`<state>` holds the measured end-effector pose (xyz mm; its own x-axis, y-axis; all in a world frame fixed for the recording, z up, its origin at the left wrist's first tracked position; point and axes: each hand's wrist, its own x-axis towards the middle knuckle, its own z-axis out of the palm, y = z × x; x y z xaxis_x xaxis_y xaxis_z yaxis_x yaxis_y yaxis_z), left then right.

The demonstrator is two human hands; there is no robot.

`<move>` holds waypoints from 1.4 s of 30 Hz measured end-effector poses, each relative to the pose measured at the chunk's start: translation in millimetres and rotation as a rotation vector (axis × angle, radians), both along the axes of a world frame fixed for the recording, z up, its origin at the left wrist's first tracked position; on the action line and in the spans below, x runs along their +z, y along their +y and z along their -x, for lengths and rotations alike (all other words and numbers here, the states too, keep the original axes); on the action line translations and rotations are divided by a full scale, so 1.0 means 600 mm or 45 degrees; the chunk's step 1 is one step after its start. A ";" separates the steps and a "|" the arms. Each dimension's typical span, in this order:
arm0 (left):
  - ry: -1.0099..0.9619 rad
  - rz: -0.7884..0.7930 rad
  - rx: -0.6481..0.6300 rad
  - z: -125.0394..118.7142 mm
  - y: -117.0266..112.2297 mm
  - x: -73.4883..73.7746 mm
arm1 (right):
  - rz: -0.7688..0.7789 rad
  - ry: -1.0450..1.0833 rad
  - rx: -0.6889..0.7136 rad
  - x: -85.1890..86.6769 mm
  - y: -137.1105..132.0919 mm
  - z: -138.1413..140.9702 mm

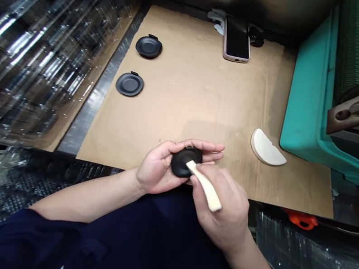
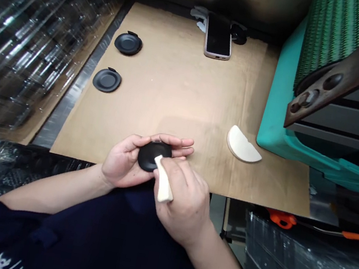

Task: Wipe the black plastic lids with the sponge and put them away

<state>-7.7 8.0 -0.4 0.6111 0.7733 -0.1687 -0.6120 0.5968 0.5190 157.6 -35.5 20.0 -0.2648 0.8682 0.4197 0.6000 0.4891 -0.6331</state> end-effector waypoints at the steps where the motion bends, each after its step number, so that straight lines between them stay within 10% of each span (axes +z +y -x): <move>1: -0.012 -0.006 0.017 0.000 0.000 0.001 | 0.036 0.057 0.061 0.001 0.000 0.002; 7: -0.038 0.010 -0.050 0.001 -0.002 0.005 | -0.079 0.371 0.219 -0.009 0.009 0.009; 28: -0.010 0.029 -0.057 0.003 -0.003 0.003 | 0.064 0.242 0.429 -0.003 0.015 0.000; 42: 0.065 -0.066 0.109 -0.006 -0.009 0.005 | -0.071 0.308 0.254 -0.006 0.001 0.018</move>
<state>-4.1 2.6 2.4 0.5338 0.8310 -0.1568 -0.6315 0.5150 0.5796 147.0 -34.7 16.2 -0.3145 0.7832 0.5364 0.3243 0.6197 -0.7147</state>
